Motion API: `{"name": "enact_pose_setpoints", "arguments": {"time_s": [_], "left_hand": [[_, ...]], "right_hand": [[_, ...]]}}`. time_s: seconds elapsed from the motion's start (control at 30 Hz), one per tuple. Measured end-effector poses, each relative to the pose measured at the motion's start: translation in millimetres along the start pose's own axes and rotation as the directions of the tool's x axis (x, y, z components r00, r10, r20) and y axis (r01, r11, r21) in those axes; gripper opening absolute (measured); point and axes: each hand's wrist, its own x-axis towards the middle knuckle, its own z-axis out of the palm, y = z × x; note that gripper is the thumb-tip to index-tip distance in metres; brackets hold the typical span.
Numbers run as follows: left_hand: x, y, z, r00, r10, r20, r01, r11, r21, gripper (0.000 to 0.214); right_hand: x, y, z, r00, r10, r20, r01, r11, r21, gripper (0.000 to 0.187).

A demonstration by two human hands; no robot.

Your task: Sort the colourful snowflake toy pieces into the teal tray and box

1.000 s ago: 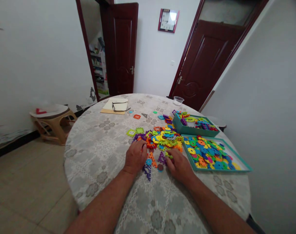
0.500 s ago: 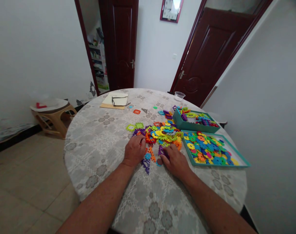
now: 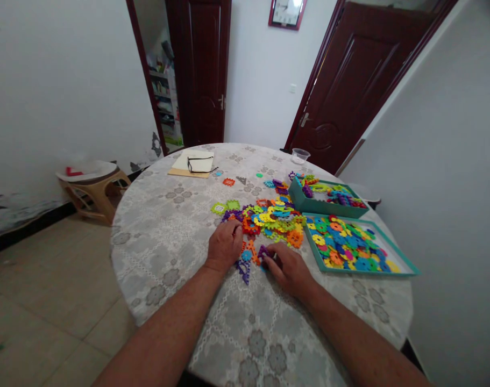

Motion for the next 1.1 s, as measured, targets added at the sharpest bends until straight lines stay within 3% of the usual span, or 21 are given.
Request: {"name": "enact_pose_setpoints", "arguments": {"time_s": [0.1, 0.2, 0.57, 0.7, 1.1], "left_hand": [[1, 0, -0.4, 1.000, 0.001, -0.001, -0.001, 1.000, -0.013, 0.018], [1, 1, -1.3, 1.000, -0.009, -0.002, 0.009, 1.000, -0.026, 0.019], [0, -1, -2.2, 0.999, -0.036, 0.030, 0.038, 0.998, -0.051, 0.019], [-1, -1, -2.8, 0.998, -0.042, 0.044, 0.044, 0.999, -0.030, 0.020], [-2, -5, -5.8, 0.998, -0.045, 0.043, 0.045, 0.999, -0.002, 0.025]], "right_hand": [[-1, -11, 1, 0.992, -0.095, 0.087, 0.096, 0.995, -0.002, 0.013], [0, -19, 4, 0.984, -0.114, 0.135, 0.118, 0.993, -0.027, 0.011], [7, -31, 5, 0.963, 0.054, 0.263, -0.014, 0.988, -0.153, 0.038], [8, -36, 7, 0.961, 0.099, 0.260, -0.050, 0.981, -0.188, 0.041], [5, -34, 33, 0.976, 0.155, 0.152, -0.115, 0.964, -0.241, 0.027]]}}
